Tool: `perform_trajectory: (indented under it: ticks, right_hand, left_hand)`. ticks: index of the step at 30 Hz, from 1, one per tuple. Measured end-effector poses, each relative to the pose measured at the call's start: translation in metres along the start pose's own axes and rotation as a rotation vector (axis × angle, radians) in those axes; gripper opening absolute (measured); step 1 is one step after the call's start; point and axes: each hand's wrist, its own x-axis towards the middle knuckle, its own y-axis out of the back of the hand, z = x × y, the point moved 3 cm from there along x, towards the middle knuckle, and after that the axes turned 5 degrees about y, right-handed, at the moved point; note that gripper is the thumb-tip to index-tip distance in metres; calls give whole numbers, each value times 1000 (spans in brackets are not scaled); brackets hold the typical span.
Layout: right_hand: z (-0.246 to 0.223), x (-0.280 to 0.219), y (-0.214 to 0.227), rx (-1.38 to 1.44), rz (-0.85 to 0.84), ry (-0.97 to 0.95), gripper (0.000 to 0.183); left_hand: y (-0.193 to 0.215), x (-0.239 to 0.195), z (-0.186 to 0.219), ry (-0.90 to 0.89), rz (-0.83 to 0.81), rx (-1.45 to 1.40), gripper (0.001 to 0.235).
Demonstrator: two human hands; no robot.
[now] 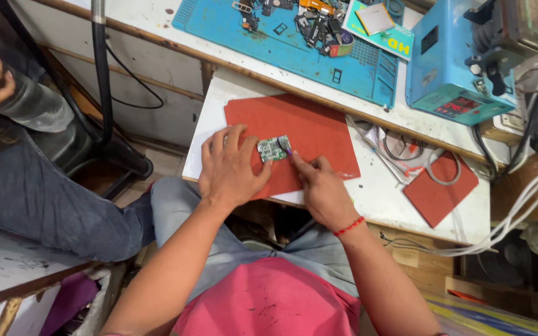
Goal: The person uses a purple plastic tool to scrape and clean the surface of a small green circuit board placed on a red mat. They repeatedly flip the board and scrape different areas. Towards the end, they use a heat gun to apply hot air to the board.
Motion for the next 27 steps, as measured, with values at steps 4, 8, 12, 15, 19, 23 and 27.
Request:
perform_trajectory:
  ticks: [4,8,12,15,19,23,27]
  right_hand:
    - [-5,8,1,-32,0,-102,46]
    - [-9,6,3,-27,-5,-42,50]
    - [-7,11,8,31,-64,-25,53]
    - [-3,3,13,-66,-63,-159,53]
    - [-6,13,20,8,-76,104,52]
    - [4,6,15,40,-76,122,57]
    - [5,14,15,-39,-44,88,54]
  left_hand:
    - [4,1,-2,-13,34,-20,50]
    - [4,-5,-2,-28,67,-41,48]
    - [3,4,-3,-31,31,-34,50]
    - [4,-7,1,-16,27,-38,49]
    - [8,8,1,-24,14,-4,49]
    - [4,2,0,-7,-14,9,48]
    - [5,9,0,-6,-34,-4,48]
